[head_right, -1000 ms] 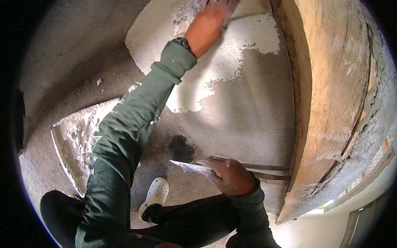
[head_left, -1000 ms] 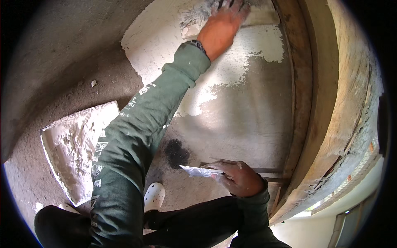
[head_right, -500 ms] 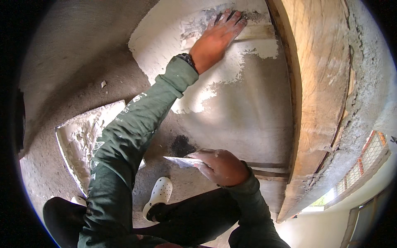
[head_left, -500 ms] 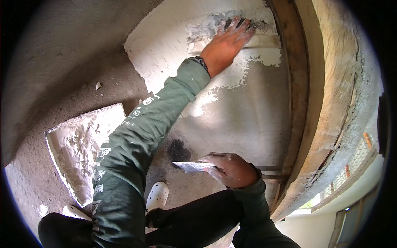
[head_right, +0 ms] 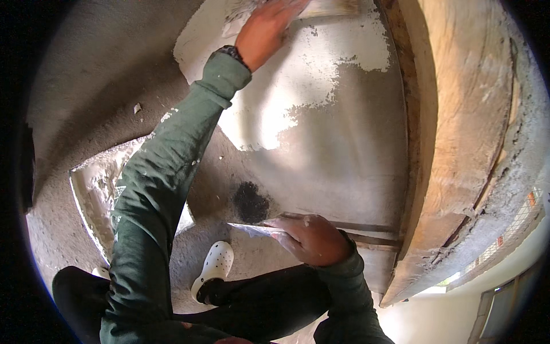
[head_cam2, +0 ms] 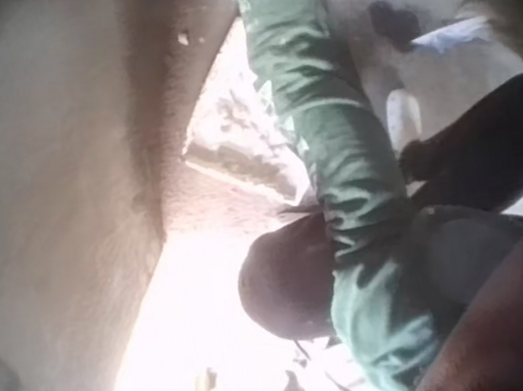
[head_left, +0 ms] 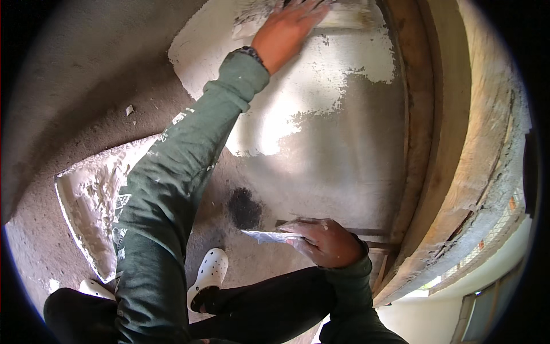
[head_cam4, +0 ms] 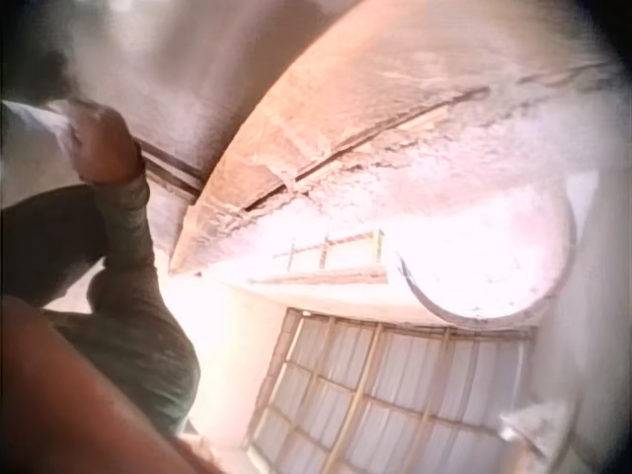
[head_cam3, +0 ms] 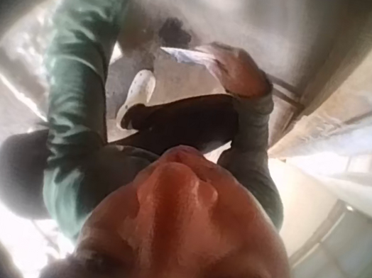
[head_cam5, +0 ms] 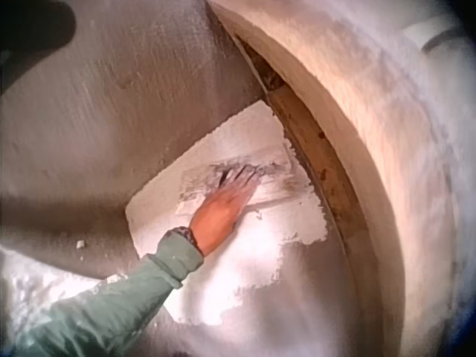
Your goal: The person scoops plaster from a hawk with a trowel and applies it to a curved wall section, smoothing the surface repeatedly. The person works while seated on the floor, spreading plaster in overlapping strokes.
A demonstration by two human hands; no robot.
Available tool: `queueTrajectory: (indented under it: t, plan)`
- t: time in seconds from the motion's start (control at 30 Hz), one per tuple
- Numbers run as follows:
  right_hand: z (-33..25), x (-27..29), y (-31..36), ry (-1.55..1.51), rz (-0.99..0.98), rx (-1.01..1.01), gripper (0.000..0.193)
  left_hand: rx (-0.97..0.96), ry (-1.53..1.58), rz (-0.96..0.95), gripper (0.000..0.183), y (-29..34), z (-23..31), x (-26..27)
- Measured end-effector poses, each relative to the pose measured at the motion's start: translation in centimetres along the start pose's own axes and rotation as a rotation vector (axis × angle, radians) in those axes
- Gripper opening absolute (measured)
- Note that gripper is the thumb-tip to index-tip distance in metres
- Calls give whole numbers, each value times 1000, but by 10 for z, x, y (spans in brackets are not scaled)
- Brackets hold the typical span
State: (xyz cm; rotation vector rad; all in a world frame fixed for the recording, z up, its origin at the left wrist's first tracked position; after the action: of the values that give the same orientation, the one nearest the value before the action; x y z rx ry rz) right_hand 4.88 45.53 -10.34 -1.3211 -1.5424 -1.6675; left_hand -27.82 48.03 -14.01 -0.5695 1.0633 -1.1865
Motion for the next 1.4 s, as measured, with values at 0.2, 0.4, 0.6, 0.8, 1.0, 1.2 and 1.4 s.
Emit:
queueTrajectory:
  t: [0.2, 0.4, 0.6, 0.8, 1.0, 1.2, 1.4]
  plan:
    - [15, -3, 15, 66, -36, -47, 30, 42, -105, -208, 74, 51, 62, -75]
    - [-5, 10, 19, -53, -70, 13, 29, 10, 135, -273, 79, 95, 122, -49]
    - [-11, 43, 5, -263, 311, 90, 28, 833, 290, 68, 48, 107, 95, 45]
    - [-43, 62, -18, 172, 947, 347, 35, 1506, 719, 355, 29, 129, 48, 128]
    - [-69, 34, -40, 556, 1006, 469, 34, 1597, 958, 280, 34, 104, 59, 150]
    - [-68, 46, -46, 613, 1104, 394, 34, 1403, 896, -13, 42, 78, 94, 162]
    - [-77, 62, -51, 590, 1219, 356, 49, 1336, 829, -177, 47, 83, 101, 175]
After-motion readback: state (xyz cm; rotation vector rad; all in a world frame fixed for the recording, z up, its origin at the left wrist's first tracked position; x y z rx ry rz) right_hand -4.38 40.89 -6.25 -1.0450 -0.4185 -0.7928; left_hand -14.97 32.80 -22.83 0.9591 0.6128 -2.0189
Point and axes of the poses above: each hand's wrist, its own y-axis away from the middle knuckle, its own x-axis out of the back of the hand, z = x × y, the point moved 6 cm from there along -y, towards the middle knuckle, and after that the axes turned 13 degrees about z, right-handed, at the moved point
